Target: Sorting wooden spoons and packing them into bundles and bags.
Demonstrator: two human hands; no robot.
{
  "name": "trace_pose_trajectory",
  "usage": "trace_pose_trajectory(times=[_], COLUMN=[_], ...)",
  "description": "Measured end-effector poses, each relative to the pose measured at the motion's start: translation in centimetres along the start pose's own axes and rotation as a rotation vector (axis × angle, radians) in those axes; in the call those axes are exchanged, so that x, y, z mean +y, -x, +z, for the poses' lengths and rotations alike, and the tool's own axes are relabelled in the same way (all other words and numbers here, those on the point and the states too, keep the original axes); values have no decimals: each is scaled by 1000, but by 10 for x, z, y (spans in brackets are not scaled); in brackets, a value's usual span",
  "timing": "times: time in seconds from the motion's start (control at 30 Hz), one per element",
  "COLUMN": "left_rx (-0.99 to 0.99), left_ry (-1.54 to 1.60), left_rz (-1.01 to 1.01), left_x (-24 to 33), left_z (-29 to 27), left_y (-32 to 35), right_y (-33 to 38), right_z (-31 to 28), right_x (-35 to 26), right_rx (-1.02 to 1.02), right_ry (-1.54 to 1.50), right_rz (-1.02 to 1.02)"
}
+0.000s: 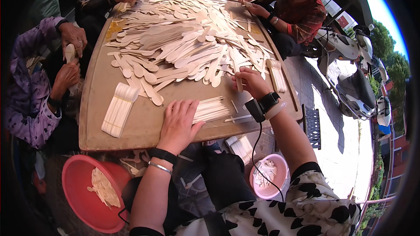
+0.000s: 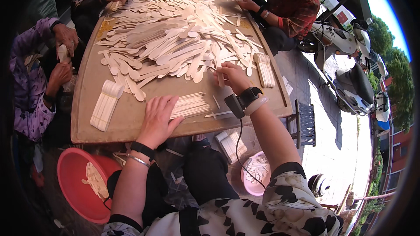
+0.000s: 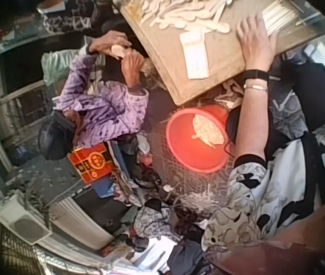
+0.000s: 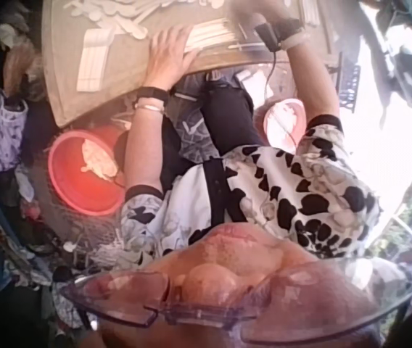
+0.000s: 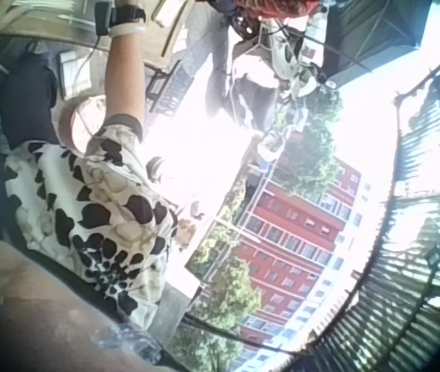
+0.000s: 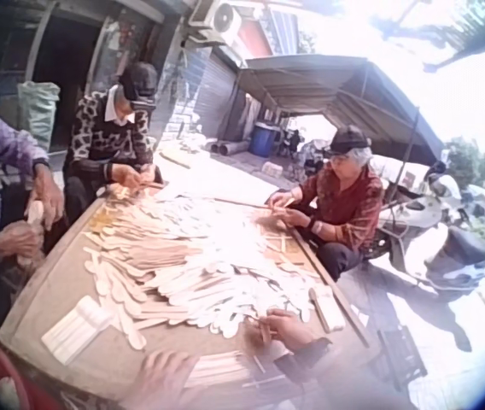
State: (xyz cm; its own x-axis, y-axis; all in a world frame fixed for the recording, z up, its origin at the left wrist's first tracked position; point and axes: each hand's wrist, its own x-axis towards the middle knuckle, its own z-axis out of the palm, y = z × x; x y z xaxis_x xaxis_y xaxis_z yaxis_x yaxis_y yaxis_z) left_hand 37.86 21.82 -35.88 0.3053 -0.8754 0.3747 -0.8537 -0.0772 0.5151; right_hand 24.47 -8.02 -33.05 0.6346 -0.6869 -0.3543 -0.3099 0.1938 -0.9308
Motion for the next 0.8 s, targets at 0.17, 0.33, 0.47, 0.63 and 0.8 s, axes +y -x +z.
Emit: trace_pose_trajectory(times=[0.17,0.33,0.47,0.63,0.8], left_rx=[-7,23,20,10,11], left_ry=[3,-33,-31,-14,-28], left_rz=[-13,12,9,-6,-14], left_x=[-1,-1,-2,-1,0], left_z=[1,2,2,1,5], left_y=[2,1,2,1,-1], right_y=[29,38,41,29,6], right_z=[6,9,13,19,33], right_x=[-9,-10,-15,-6,24], right_rx=[-142,-215,-271,-276,-279], right_ry=[-32,153,151,478,722], right_rz=[14,-27,19,-94,-605])
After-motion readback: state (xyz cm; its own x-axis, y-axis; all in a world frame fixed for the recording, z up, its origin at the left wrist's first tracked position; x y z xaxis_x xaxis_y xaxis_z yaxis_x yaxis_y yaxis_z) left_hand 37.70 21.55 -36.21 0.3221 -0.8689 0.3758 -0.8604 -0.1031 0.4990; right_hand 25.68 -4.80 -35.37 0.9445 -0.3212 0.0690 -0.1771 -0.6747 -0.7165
